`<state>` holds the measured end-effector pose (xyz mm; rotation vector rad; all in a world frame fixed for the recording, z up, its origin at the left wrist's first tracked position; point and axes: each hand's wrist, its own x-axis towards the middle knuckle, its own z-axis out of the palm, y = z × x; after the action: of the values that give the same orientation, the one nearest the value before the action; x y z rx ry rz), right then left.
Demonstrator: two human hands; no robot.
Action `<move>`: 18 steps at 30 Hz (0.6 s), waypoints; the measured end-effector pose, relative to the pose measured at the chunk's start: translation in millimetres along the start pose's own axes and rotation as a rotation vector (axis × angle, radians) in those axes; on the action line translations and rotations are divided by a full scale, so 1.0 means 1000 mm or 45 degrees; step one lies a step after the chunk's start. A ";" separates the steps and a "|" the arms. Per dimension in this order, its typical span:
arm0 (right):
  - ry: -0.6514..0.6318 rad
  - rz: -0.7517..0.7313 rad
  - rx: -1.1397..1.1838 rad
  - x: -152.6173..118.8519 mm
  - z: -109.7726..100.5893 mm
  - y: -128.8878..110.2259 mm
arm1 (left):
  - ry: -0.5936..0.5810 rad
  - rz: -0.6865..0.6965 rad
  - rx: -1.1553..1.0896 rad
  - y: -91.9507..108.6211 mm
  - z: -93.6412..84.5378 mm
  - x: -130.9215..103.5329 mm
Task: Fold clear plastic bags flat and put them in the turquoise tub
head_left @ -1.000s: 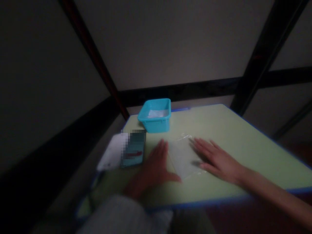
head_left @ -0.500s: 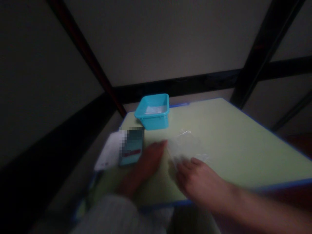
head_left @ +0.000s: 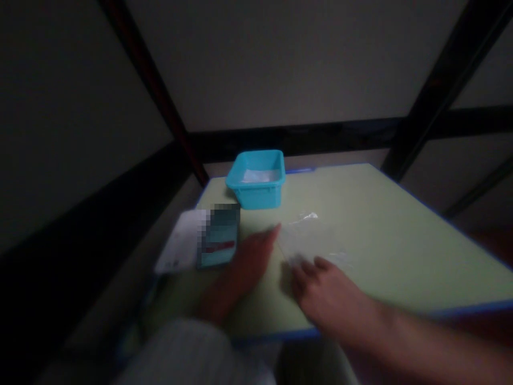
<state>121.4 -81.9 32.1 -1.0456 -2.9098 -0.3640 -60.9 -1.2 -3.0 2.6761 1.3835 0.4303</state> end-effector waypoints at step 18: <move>0.274 0.276 0.427 -0.028 0.001 0.007 | 0.155 0.112 -0.098 0.000 -0.001 -0.001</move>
<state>148.1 -94.0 30.2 -1.1650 -2.5197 0.0200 -62.4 -2.2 -2.2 2.6959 1.2537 0.6509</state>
